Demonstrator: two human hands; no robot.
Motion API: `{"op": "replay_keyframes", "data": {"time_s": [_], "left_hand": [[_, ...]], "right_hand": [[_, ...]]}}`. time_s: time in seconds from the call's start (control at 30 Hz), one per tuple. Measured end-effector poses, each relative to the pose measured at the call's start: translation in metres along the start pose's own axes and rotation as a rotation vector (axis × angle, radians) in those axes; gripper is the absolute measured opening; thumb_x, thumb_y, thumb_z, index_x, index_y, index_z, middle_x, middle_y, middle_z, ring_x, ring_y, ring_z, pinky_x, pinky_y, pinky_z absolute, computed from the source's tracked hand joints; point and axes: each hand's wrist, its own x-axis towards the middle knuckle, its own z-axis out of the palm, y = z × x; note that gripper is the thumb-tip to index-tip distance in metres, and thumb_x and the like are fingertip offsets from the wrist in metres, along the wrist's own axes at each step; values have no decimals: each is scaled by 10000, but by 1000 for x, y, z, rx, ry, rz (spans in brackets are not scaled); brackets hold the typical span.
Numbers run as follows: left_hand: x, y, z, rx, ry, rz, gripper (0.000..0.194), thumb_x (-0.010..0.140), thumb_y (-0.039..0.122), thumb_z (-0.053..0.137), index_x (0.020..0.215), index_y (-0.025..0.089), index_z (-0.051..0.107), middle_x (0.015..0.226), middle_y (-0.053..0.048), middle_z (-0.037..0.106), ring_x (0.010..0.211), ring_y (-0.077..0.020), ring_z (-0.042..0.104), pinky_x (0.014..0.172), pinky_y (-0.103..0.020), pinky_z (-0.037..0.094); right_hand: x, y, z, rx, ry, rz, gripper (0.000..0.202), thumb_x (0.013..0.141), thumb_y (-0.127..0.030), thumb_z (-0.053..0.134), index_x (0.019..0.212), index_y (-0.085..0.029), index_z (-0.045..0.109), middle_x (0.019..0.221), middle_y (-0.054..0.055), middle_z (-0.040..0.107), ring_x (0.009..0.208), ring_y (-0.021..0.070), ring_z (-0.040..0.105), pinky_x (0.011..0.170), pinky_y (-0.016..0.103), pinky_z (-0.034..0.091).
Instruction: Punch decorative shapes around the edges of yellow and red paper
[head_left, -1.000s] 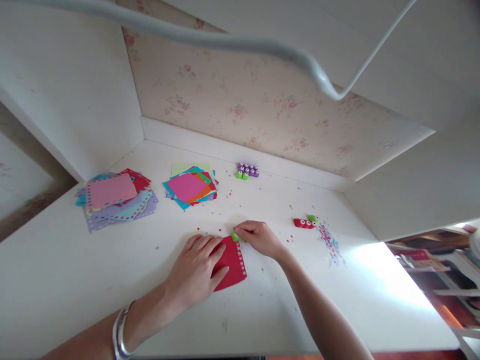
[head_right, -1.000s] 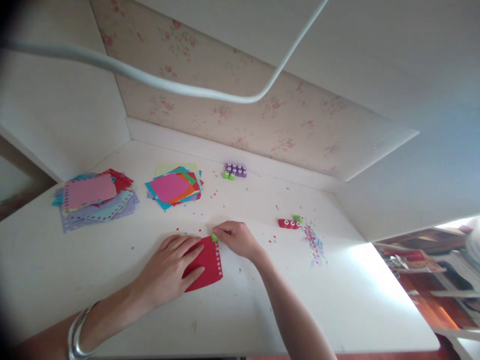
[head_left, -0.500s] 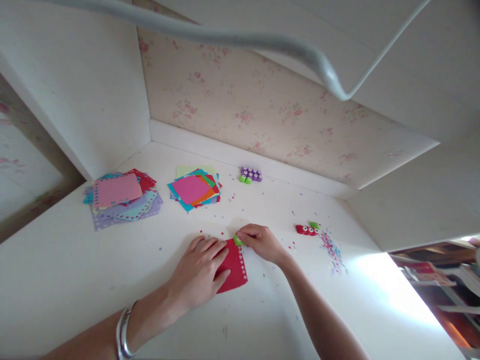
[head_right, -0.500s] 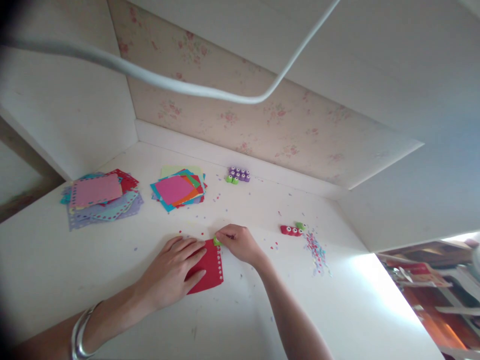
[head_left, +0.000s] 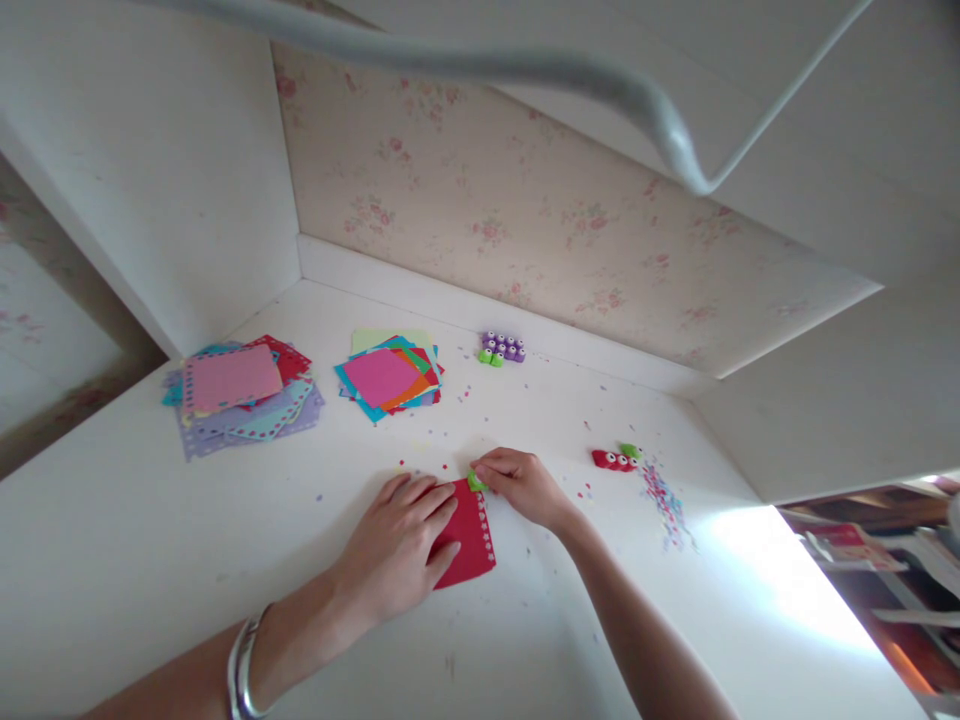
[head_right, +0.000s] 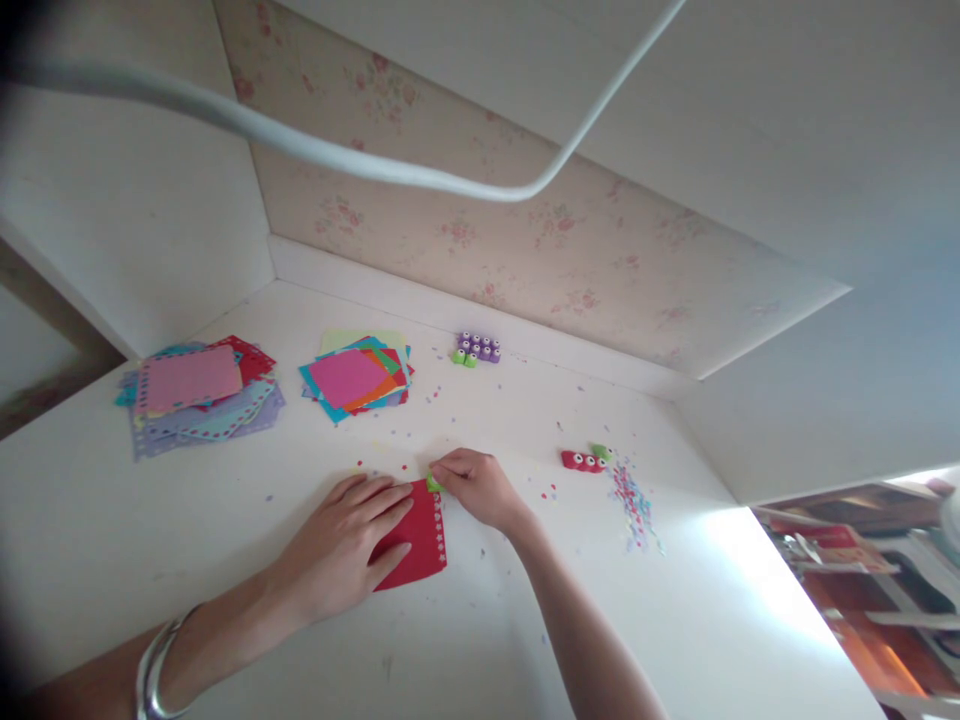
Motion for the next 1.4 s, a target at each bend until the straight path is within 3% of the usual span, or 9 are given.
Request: {"op": "replay_keyframes", "data": {"time_s": [0.57, 0.87, 1.13, 1.4], "left_hand": [[2, 1, 2, 4, -4, -12, 371, 902, 372, 538, 1237, 225, 598, 1286, -54, 615, 1196, -265, 494, 1096, -482, 268], [2, 3, 3, 35, 18, -4, 347, 887, 323, 547, 1207, 214, 624, 1277, -69, 622, 1205, -271, 500, 1116, -488, 249], [1, 4, 2, 50, 8, 13, 347, 883, 328, 552, 1201, 214, 629, 1274, -63, 624, 1191, -267, 511, 1085, -480, 290], [1, 5, -1, 48, 3, 11, 338, 882, 318, 559, 1198, 222, 630, 1267, -56, 627, 1184, -258, 513, 1087, -465, 285]], "right_hand": [[7, 3, 8, -44, -7, 101, 194, 893, -306, 592, 895, -266, 782, 963, 26, 706, 855, 186, 668, 768, 297, 516], [4, 3, 16, -87, 59, 122, 224, 865, -199, 587, 938, -289, 779, 988, 15, 712, 873, 183, 671, 807, 303, 514], [4, 6, 15, -34, 41, 140, 200, 867, -251, 584, 882, -254, 783, 929, 10, 711, 592, 99, 595, 561, 220, 467], [-2, 1, 8, 20, 5, 137, 247, 913, -360, 561, 899, -224, 766, 900, 28, 720, 543, 98, 583, 534, 226, 479]]}}
